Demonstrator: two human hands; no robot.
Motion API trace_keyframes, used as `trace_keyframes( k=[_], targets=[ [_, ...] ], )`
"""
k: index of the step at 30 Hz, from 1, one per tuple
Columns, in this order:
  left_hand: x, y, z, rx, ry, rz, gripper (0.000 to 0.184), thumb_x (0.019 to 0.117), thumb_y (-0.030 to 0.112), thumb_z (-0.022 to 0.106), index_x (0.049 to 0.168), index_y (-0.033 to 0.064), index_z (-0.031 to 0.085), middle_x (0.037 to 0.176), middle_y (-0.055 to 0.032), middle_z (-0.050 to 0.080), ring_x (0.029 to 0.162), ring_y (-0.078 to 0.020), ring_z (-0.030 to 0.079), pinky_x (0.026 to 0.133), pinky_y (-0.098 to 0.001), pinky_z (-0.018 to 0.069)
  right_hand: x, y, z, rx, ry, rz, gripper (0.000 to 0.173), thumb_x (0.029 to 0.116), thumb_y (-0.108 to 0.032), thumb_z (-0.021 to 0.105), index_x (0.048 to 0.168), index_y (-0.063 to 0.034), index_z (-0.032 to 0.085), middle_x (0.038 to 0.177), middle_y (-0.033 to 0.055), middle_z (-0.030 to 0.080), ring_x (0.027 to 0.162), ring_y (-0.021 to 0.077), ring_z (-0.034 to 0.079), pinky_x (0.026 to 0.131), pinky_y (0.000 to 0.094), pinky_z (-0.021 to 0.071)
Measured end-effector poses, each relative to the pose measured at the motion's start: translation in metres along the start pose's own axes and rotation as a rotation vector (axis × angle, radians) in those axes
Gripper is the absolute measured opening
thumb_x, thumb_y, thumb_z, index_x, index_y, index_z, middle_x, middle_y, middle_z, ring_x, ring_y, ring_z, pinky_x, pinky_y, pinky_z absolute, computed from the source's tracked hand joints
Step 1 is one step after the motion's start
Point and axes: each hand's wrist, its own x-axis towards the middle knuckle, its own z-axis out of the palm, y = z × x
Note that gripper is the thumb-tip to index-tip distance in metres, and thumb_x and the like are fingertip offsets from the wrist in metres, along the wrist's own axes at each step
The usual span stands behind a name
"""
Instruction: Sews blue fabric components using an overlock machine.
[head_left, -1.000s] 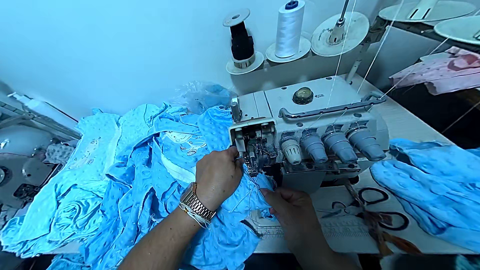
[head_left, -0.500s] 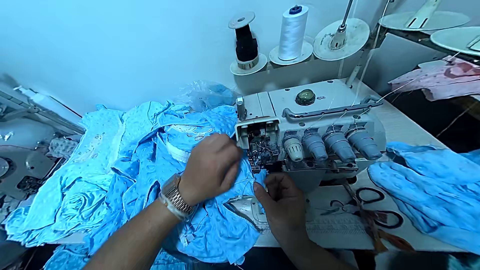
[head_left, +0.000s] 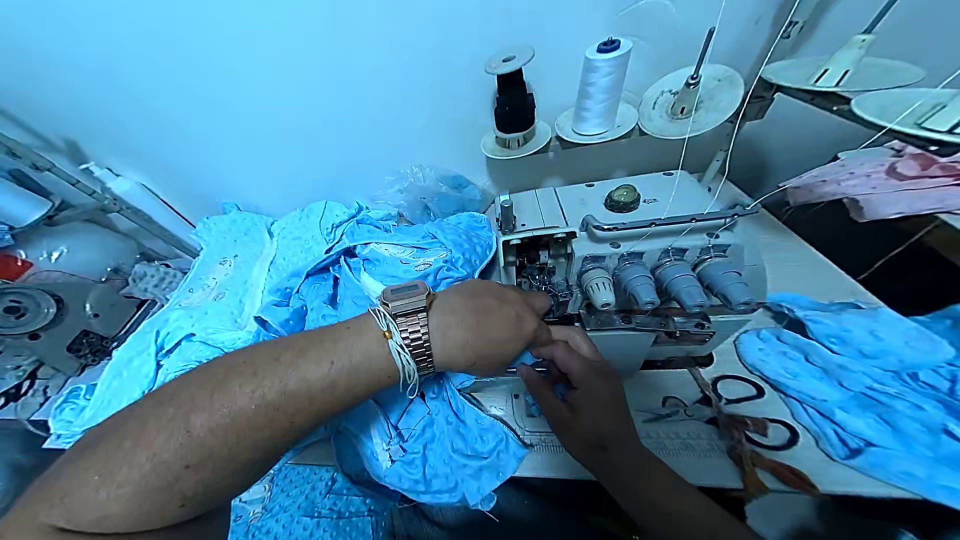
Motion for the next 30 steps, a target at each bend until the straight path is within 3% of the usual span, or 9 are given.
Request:
trace_keyframes(
  k=[3,7,10,14,18,21,25,28,30],
  targets=[
    [-0.004,0.006,-0.006,-0.069,-0.035,-0.013,0.014,0.0957,0.010,0.068,0.108,0.0125,0.073,0.110,-0.0080,0.064,0.094,-0.0239,0.067,0.073,-0.0432,0.0567,-0.002,0.010,0.002,0.250,0.014,-0.011,0.014,0.0979,-0.022,0.063,0.092,-0.0087,0.065,0.068,-0.0043,0.056,0.053,-0.0038,0.045,0.049,0.0107,0.0397],
    [-0.002,-0.004,-0.012,-0.039,-0.170,-0.189,0.015,0.1018,0.023,0.062,0.107,0.0132,0.071,0.094,-0.0091,0.070,0.088,-0.0296,0.069,0.069,-0.0525,0.0529,-0.005,0.017,0.007,0.403,0.064,-0.032,0.012,0.0964,-0.015,0.066,0.088,-0.0093,0.060,0.086,-0.0019,0.073,0.065,-0.0047,0.062,0.059,0.0095,0.0508],
    [-0.001,-0.012,-0.014,0.056,-0.150,-0.200,0.018,0.1031,0.026,0.061,0.114,0.0159,0.072,0.104,-0.0078,0.072,0.090,-0.0297,0.070,0.070,-0.0519,0.0536,0.001,0.019,0.009,0.473,0.080,0.019,0.013,0.0931,-0.013,0.068,0.085,-0.0122,0.058,0.087,-0.0039,0.073,0.064,-0.0047,0.061,0.057,0.0100,0.0499],
    [-0.009,0.006,0.025,-0.008,0.349,0.035,0.009,0.0893,0.007,0.069,0.097,0.0117,0.070,0.080,-0.0030,0.067,0.072,-0.0215,0.069,0.059,-0.0430,0.0570,0.005,0.026,0.009,0.475,0.050,0.003,0.008,0.0908,-0.014,0.066,0.087,-0.0134,0.060,0.074,-0.0077,0.062,0.057,-0.0069,0.050,0.051,0.0091,0.0434],
    [-0.006,0.046,0.070,0.095,0.575,0.047,0.016,0.1007,0.007,0.051,0.093,0.0085,0.065,0.076,-0.0062,0.061,0.070,-0.0234,0.064,0.057,-0.0348,0.0529,-0.007,0.028,0.008,0.450,0.018,-0.120,0.012,0.0954,-0.021,0.067,0.100,-0.0107,0.065,0.093,-0.0029,0.072,0.086,-0.0026,0.068,0.076,0.0163,0.0581],
    [-0.007,0.047,0.070,0.143,0.563,0.007,0.015,0.0974,0.006,0.051,0.095,0.0088,0.065,0.079,-0.0070,0.062,0.071,-0.0243,0.065,0.057,-0.0350,0.0529,-0.007,0.029,0.010,0.533,0.045,-0.099,0.007,0.0946,-0.017,0.068,0.096,-0.0111,0.064,0.092,-0.0033,0.072,0.083,-0.0032,0.067,0.072,0.0143,0.0568],
    [-0.012,0.018,0.048,0.149,0.448,-0.098,0.018,0.0787,0.007,0.070,0.096,0.0114,0.066,0.074,-0.0032,0.064,0.062,-0.0224,0.064,0.050,-0.0391,0.0502,0.000,0.029,0.013,0.593,0.034,-0.044,0.012,0.0922,-0.009,0.069,0.087,-0.0117,0.059,0.085,-0.0058,0.066,0.065,-0.0079,0.054,0.059,0.0068,0.0460],
    [-0.013,-0.008,0.039,0.178,0.361,-0.076,0.021,0.0799,0.003,0.072,0.100,0.0113,0.070,0.086,-0.0054,0.069,0.071,-0.0248,0.068,0.055,-0.0427,0.0534,0.001,0.028,0.014,0.599,0.046,0.003,0.013,0.0925,-0.010,0.069,0.085,-0.0115,0.059,0.093,-0.0046,0.070,0.065,-0.0074,0.055,0.057,0.0074,0.0467],
    [-0.016,-0.022,0.038,0.152,0.389,0.014,0.014,0.0817,0.003,0.070,0.093,0.0107,0.074,0.088,-0.0048,0.070,0.074,-0.0224,0.069,0.058,-0.0414,0.0549,0.001,0.029,0.014,0.614,0.049,0.013,0.011,0.0921,-0.008,0.068,0.086,-0.0118,0.060,0.095,-0.0045,0.071,0.066,-0.0068,0.057,0.058,0.0080,0.0478]
  ],
)
